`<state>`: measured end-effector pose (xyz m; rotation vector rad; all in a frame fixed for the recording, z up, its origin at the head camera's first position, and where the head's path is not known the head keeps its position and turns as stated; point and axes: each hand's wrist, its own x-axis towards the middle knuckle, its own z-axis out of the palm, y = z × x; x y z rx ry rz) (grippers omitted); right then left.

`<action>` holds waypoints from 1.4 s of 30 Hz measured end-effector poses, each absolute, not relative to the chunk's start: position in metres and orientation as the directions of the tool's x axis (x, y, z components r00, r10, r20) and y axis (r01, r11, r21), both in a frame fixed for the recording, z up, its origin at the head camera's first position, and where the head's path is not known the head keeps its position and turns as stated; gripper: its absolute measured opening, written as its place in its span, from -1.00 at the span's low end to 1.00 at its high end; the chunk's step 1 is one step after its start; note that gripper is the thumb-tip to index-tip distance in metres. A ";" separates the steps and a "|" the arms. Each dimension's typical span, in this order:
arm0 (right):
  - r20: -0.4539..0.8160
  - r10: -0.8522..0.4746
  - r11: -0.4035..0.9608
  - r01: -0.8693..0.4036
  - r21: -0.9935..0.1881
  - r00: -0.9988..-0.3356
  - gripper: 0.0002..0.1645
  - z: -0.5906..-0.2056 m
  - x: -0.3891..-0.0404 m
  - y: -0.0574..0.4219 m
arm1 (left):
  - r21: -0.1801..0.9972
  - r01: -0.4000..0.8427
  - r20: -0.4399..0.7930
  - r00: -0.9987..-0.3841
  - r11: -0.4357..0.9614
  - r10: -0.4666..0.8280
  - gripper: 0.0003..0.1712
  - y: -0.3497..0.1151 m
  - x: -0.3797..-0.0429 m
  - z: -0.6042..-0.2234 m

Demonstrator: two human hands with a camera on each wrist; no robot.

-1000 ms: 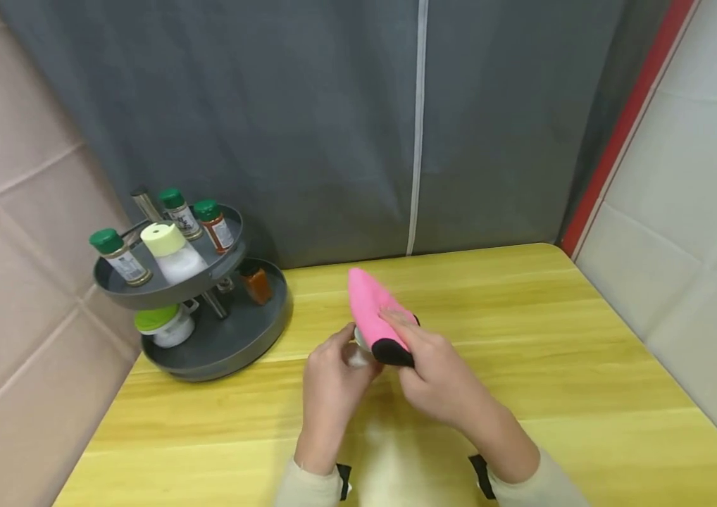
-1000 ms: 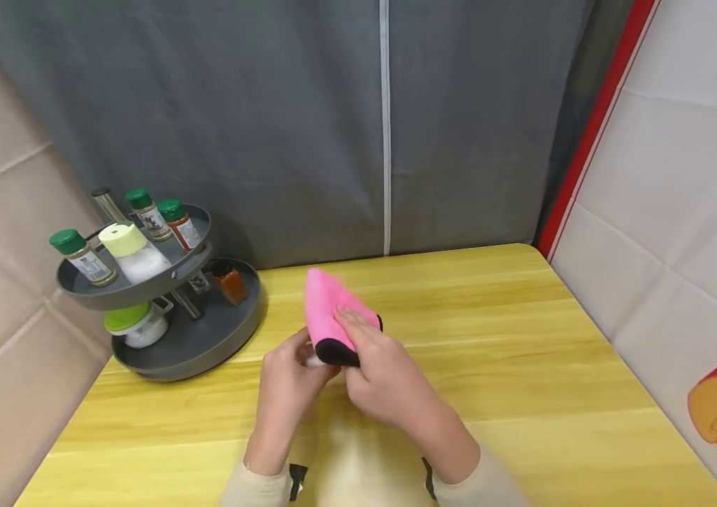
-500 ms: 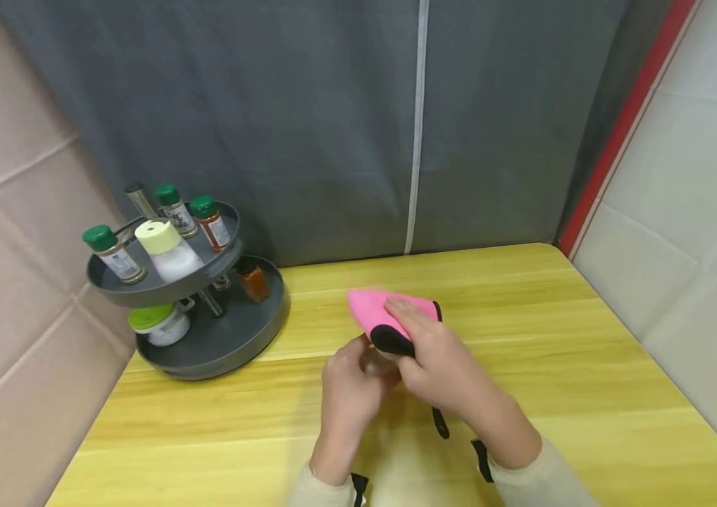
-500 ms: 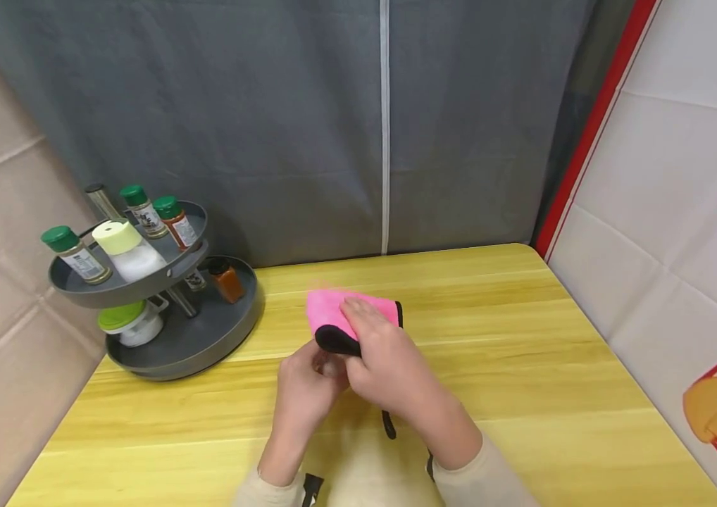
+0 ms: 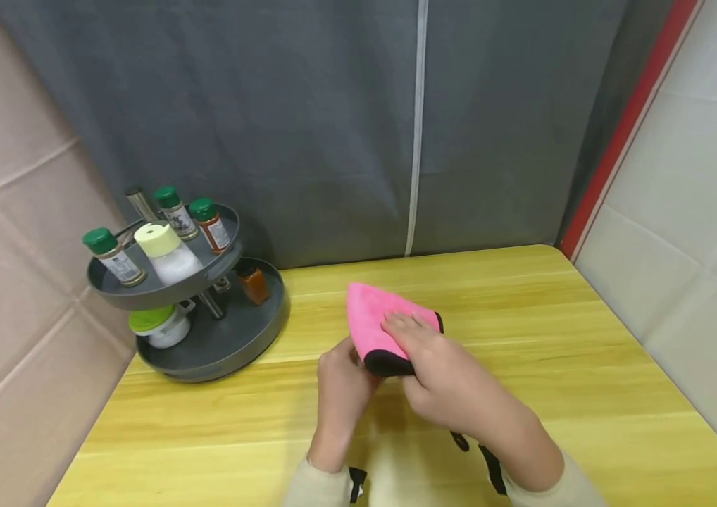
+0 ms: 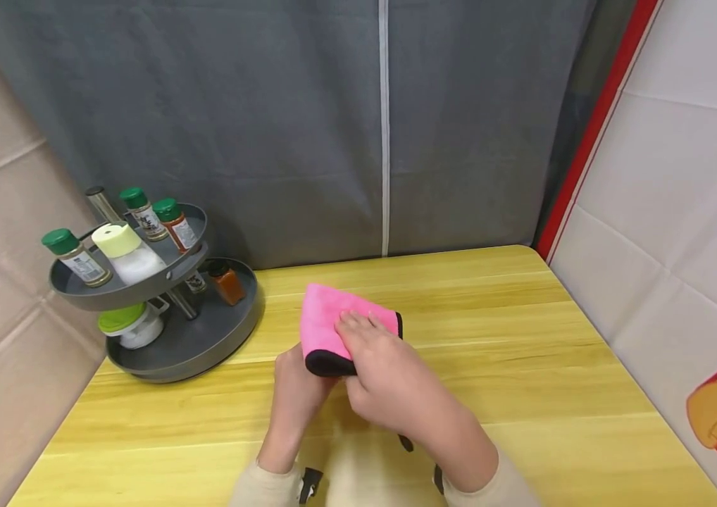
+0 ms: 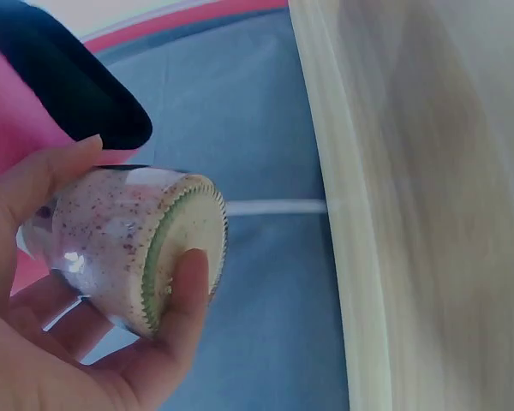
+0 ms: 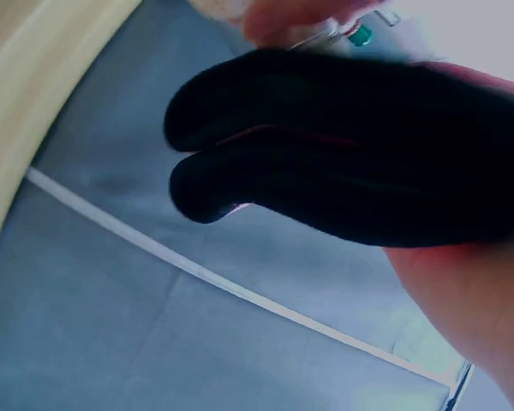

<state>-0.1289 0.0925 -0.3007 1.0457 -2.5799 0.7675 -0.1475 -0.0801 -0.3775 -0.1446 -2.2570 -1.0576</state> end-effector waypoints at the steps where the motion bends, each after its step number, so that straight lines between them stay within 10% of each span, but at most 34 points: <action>1: 0.414 -0.563 0.615 -0.697 -0.369 -0.716 -0.29 -0.300 -0.134 0.091 | 0.669 0.348 0.570 -0.807 0.656 -0.153 -0.77 -0.078 -0.147 -0.377; 42: 0.302 -0.596 0.657 -0.668 -0.351 -0.744 -0.17 -0.292 -0.124 0.095 | 0.596 0.319 0.594 -0.793 0.737 -0.137 -0.86 -0.084 -0.149 -0.376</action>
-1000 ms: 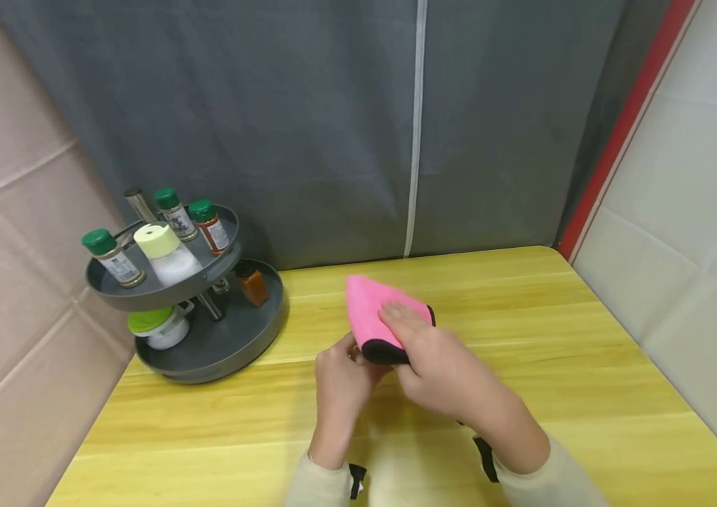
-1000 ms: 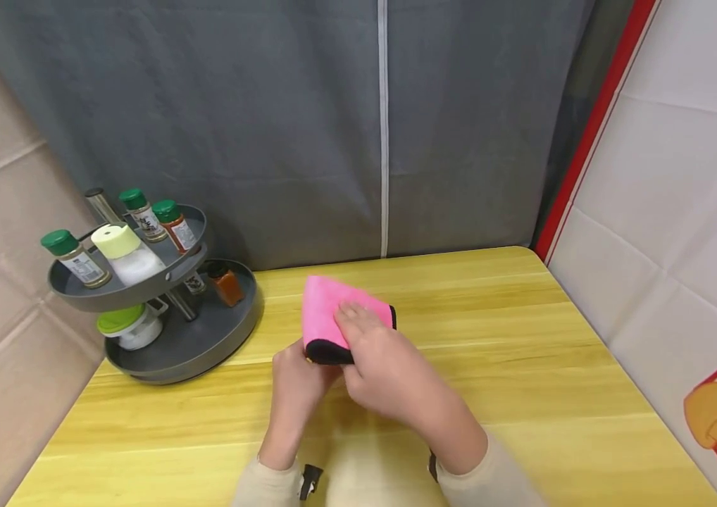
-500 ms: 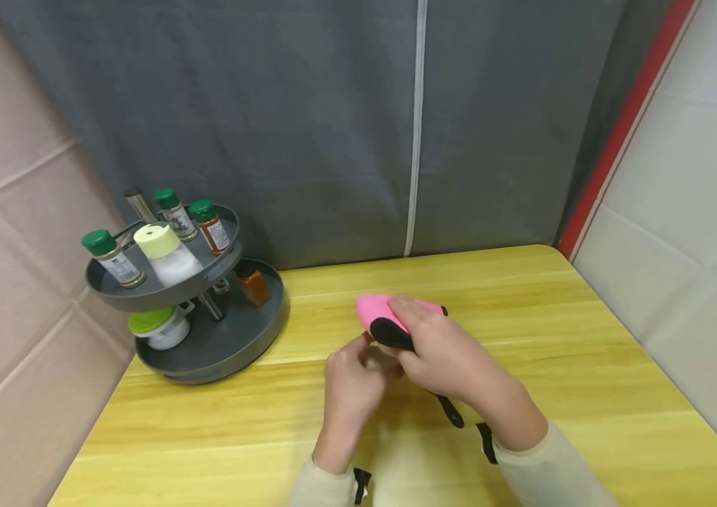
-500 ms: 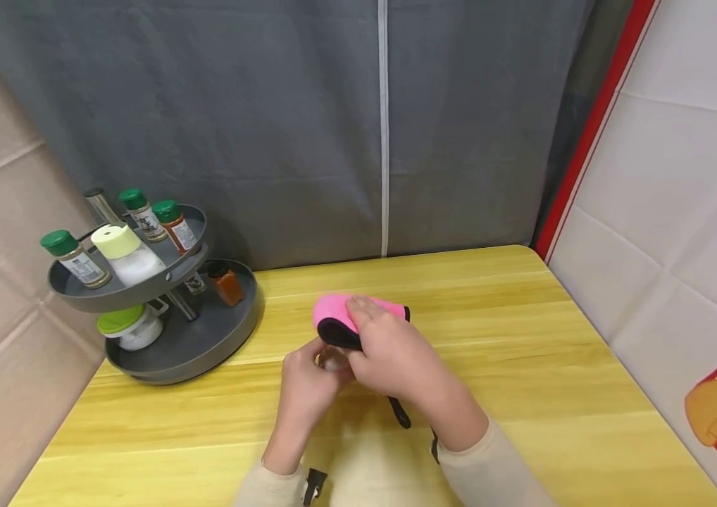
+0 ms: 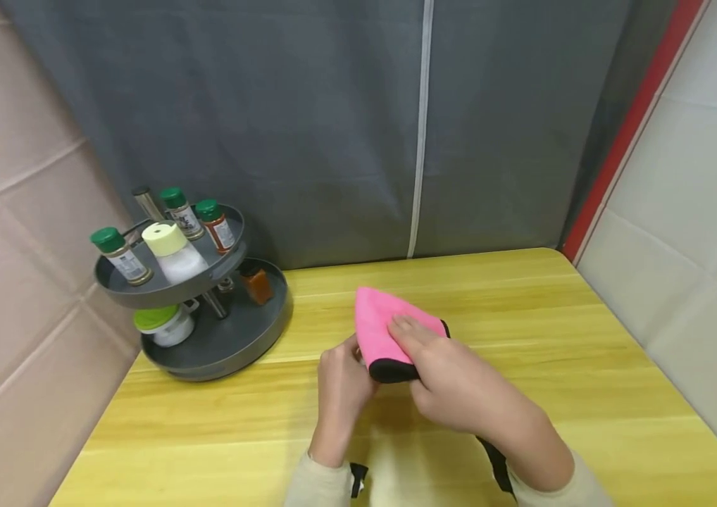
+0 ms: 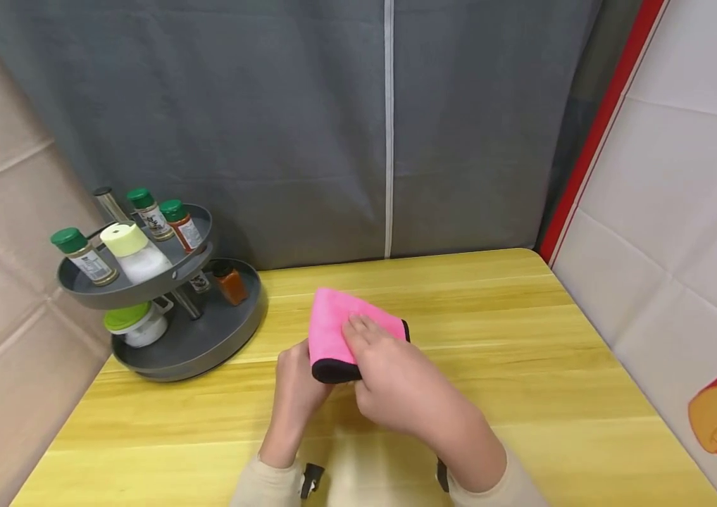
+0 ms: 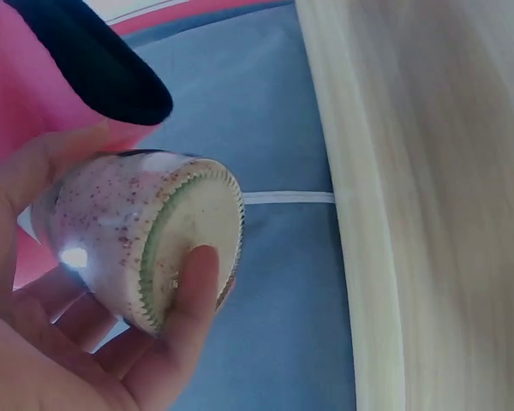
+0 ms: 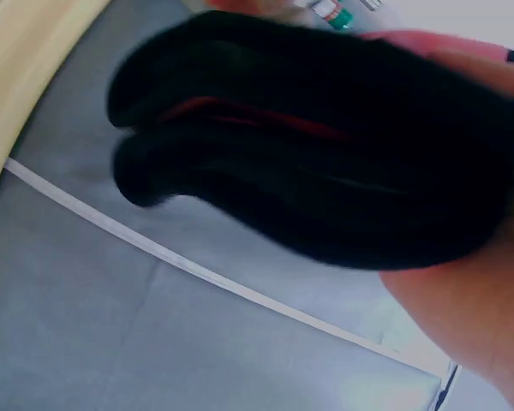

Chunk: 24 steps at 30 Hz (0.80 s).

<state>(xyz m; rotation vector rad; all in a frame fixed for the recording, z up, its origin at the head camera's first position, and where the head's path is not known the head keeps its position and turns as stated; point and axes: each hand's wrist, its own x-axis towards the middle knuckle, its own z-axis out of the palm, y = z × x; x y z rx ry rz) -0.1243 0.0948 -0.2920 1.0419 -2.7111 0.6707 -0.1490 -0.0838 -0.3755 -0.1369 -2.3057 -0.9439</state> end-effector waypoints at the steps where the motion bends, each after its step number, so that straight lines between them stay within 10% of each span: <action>1: 0.306 -0.593 0.656 -0.667 -0.354 -0.745 -0.18 -0.292 -0.126 0.095 | 0.607 0.328 0.585 -0.801 0.724 -0.128 -0.84 -0.083 -0.148 -0.375; 10: 0.369 -0.512 0.646 -0.631 -0.430 -0.776 -0.27 -0.301 -0.160 0.090 | 0.741 0.301 0.458 -0.880 0.601 -0.124 -0.53 -0.073 -0.139 -0.370; 24: 0.283 -0.590 0.672 -0.655 -0.345 -0.756 -0.23 -0.286 -0.119 0.099 | 0.673 0.295 0.520 -0.841 0.678 -0.151 -0.87 -0.080 -0.144 -0.375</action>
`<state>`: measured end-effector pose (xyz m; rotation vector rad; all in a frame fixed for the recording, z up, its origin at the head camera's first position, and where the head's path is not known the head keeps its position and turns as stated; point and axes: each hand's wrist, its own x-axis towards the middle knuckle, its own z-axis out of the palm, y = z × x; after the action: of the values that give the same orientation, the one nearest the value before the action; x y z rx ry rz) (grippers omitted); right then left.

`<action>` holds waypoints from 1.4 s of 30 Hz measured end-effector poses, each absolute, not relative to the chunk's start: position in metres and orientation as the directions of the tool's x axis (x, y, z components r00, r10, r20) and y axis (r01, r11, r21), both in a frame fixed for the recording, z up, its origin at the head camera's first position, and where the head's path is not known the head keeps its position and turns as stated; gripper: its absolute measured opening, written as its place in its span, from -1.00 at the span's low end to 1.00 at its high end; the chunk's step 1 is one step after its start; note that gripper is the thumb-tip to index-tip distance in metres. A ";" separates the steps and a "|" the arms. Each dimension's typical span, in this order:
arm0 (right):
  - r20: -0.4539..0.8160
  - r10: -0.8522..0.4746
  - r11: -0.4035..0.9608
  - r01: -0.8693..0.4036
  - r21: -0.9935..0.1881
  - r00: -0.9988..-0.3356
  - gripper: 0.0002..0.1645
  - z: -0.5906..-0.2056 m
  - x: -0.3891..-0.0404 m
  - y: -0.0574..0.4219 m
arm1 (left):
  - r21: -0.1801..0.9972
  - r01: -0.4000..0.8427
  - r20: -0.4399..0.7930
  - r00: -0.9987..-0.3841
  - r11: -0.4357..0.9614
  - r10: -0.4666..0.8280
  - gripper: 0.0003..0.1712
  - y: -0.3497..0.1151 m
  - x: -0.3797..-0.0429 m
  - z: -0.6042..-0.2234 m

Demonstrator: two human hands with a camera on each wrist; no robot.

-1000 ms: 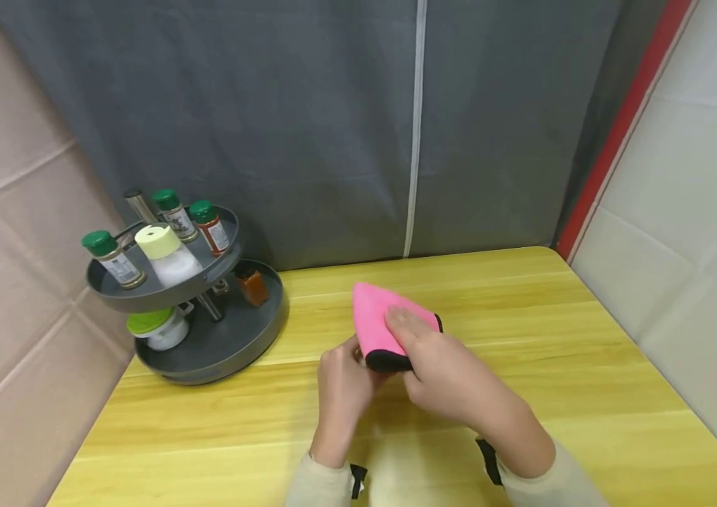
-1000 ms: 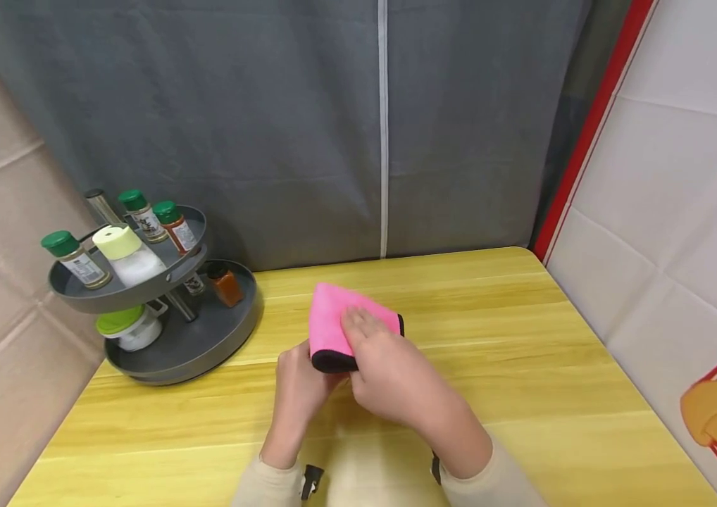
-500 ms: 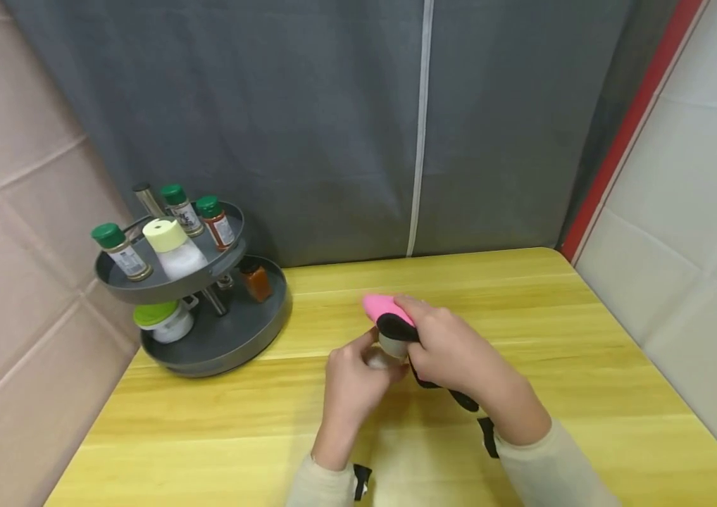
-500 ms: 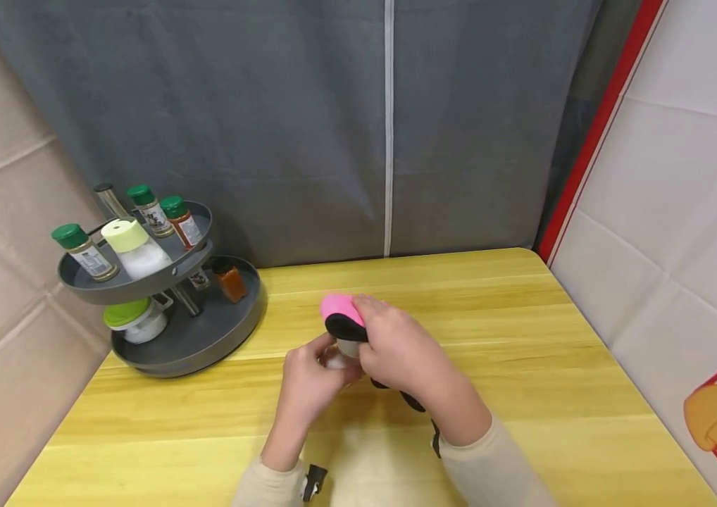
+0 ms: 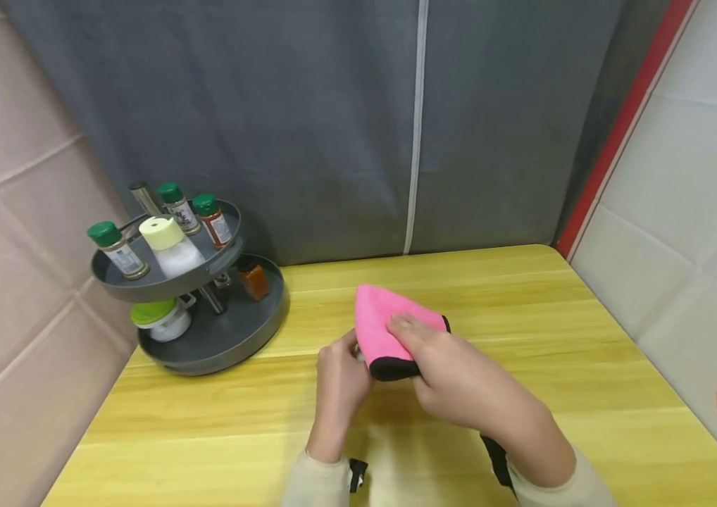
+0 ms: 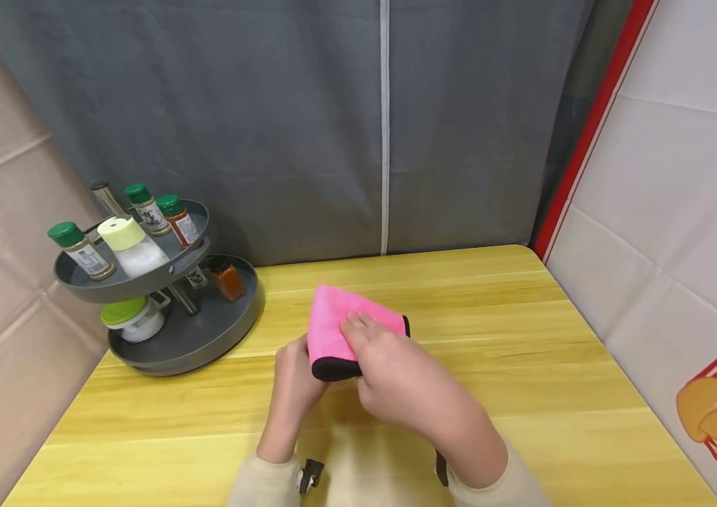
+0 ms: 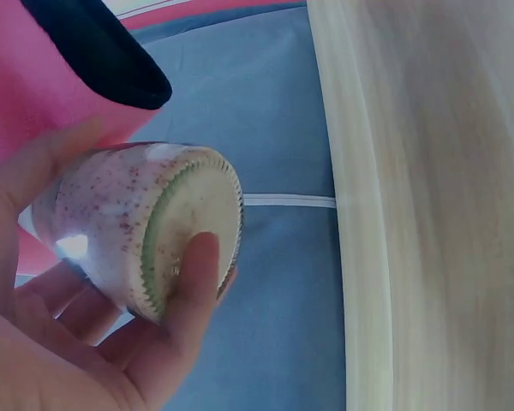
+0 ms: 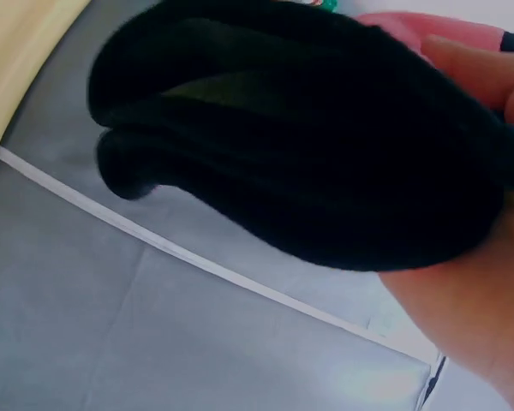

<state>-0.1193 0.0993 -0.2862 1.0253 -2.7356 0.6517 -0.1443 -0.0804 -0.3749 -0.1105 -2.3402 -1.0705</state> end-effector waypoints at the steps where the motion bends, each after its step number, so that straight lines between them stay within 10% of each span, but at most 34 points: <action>1: 0.291 -0.589 0.670 -0.657 -0.346 -0.754 -0.23 -0.286 -0.122 0.099 | 0.684 0.303 0.510 -0.849 0.664 -0.139 -0.88 -0.080 -0.145 -0.374; 9: 0.271 -0.534 0.677 -0.597 -0.430 -0.801 -0.27 -0.291 -0.158 0.097 | 0.808 0.264 0.355 -0.932 0.527 -0.078 -0.52 -0.075 -0.140 -0.371; 31: 0.248 -0.605 0.669 -0.652 -0.357 -0.757 -0.35 -0.271 -0.134 0.102 | 0.746 0.331 0.417 -0.909 0.578 -0.018 -0.61 -0.078 -0.137 -0.371; 37: 0.237 -0.501 0.592 -0.530 -0.607 -0.832 -0.45 -0.291 -0.158 0.106 | 0.862 0.284 0.312 -0.950 0.419 0.003 -0.47 -0.077 -0.135 -0.372; 42: 0.499 -0.373 0.469 -0.623 -0.626 -0.782 -0.42 -0.318 -0.160 0.100 | 0.953 0.251 0.259 -0.965 0.167 -0.029 -0.40 -0.079 -0.136 -0.371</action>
<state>-0.1603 0.0999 -0.3184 0.8484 -2.4282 1.2144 -0.1357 -0.0794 -0.3710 -0.2164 -2.2231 -1.8854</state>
